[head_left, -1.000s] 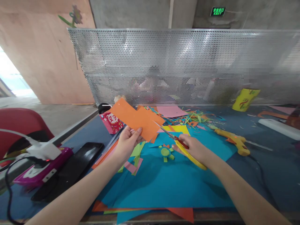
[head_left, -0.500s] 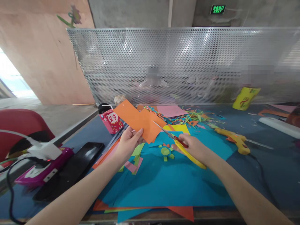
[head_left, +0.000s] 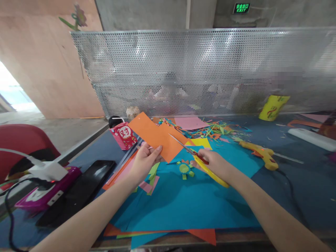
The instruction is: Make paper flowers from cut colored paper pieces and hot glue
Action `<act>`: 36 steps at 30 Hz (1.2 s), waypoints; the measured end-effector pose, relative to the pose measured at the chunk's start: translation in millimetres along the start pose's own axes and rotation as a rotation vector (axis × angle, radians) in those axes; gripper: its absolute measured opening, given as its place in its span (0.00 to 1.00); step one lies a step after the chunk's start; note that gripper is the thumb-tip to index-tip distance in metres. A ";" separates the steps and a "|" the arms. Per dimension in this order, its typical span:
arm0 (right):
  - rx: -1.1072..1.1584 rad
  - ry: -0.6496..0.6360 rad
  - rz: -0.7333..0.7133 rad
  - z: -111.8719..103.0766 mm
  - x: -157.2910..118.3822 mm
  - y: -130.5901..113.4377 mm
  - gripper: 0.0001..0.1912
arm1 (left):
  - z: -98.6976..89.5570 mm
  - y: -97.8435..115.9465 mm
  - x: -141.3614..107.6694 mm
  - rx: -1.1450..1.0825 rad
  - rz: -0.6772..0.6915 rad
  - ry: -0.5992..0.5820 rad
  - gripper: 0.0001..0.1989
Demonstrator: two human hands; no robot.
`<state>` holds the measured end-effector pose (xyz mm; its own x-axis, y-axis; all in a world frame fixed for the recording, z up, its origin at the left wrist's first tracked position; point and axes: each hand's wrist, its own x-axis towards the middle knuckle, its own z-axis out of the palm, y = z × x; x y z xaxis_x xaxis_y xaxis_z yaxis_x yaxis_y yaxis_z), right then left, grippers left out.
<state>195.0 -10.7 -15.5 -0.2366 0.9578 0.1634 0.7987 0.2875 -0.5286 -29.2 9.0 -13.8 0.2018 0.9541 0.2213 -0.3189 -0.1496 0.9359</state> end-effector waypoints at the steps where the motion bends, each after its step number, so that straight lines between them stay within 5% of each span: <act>1: -0.001 -0.002 0.001 0.1 0.2 0.6 0.17 | 0.4 0.3 0.0 0.006 -0.002 0.001 0.17; 15: 0.050 -0.002 -0.002 0.3 -1.1 -2.4 0.17 | 4.5 0.0 -2.7 0.050 0.000 -0.080 0.17; 26: 0.072 -0.076 0.069 -14.3 -9.8 -11.1 0.14 | -27.9 39.5 16.3 0.350 0.432 0.338 0.08; 36: 0.127 -0.156 0.018 -16.4 -13.0 -16.4 0.14 | -19.9 40.0 11.0 0.398 0.330 0.098 0.10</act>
<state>194.1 -28.0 4.7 -0.3135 0.9492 0.0269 0.7299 0.2589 -0.6327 -58.2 18.6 20.6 0.0563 0.8568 0.5126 0.0291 -0.5146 0.8569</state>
